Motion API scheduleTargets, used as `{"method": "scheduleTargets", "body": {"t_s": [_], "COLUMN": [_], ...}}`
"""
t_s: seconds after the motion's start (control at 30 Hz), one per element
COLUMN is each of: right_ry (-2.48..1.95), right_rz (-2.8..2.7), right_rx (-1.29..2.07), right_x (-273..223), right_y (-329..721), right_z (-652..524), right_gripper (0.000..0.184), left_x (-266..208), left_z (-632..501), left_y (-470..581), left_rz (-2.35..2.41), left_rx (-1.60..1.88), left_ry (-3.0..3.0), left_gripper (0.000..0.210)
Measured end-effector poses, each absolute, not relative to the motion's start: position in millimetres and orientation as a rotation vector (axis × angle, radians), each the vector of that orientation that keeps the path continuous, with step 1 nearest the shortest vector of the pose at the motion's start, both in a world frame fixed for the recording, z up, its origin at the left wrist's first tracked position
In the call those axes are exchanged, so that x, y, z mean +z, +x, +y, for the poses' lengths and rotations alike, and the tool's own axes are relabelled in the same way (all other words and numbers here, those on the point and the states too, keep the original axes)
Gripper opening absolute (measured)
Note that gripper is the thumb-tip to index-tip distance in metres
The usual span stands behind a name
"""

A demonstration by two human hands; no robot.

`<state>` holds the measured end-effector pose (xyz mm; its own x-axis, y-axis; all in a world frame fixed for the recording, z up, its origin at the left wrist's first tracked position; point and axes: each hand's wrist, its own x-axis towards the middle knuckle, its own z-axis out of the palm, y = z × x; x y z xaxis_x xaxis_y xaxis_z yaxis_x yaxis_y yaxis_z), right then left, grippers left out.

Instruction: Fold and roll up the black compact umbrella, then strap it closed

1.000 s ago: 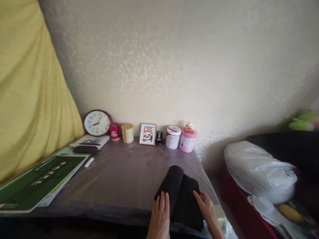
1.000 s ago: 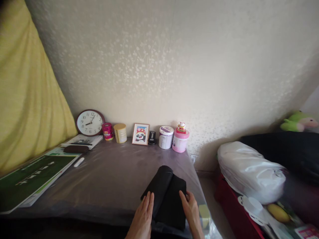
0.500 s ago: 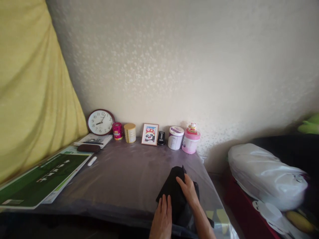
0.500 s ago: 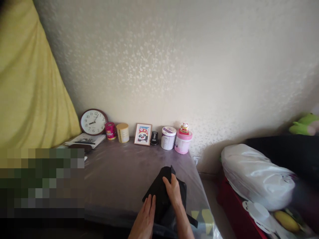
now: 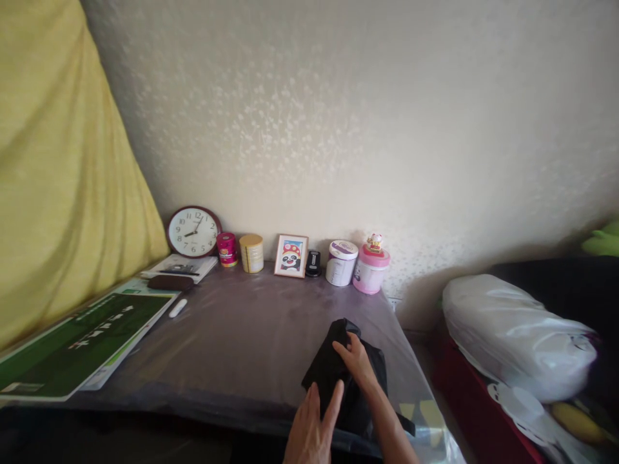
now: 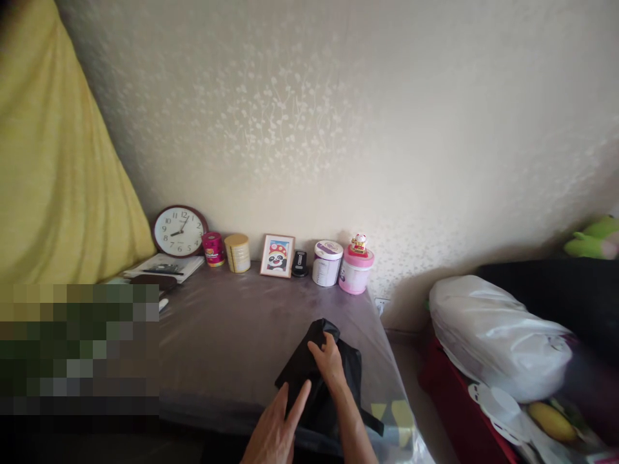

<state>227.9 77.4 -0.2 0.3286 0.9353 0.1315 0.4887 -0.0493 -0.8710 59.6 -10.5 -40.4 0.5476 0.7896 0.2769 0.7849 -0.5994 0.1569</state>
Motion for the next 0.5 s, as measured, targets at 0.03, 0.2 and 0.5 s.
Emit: {"method": "scheduleTargets", "body": {"t_s": [0.03, 0.2, 0.5], "right_ry": [-1.676, -1.631, -1.497], "right_rz": [-1.285, -1.178, -1.265], "right_rx": [0.667, 0.95, 1.17], "right_x": [1.7, 17.9, 27.9], "right_y": [226.4, 215.3, 213.7], "right_z": [76.5, 69.6, 62.8], "right_gripper": [0.043, 0.049, 0.037], "left_x": [-38.1, -21.7, 2.2], "left_z": [-11.4, -11.9, -13.6], "left_y": [62.1, 77.3, 56.9], "left_rz": [1.421, 1.537, 1.553], "left_rx": [0.469, 0.349, 0.276], "left_ry": [2.796, 2.806, 2.577], "left_gripper": [0.087, 0.084, 0.047]}}
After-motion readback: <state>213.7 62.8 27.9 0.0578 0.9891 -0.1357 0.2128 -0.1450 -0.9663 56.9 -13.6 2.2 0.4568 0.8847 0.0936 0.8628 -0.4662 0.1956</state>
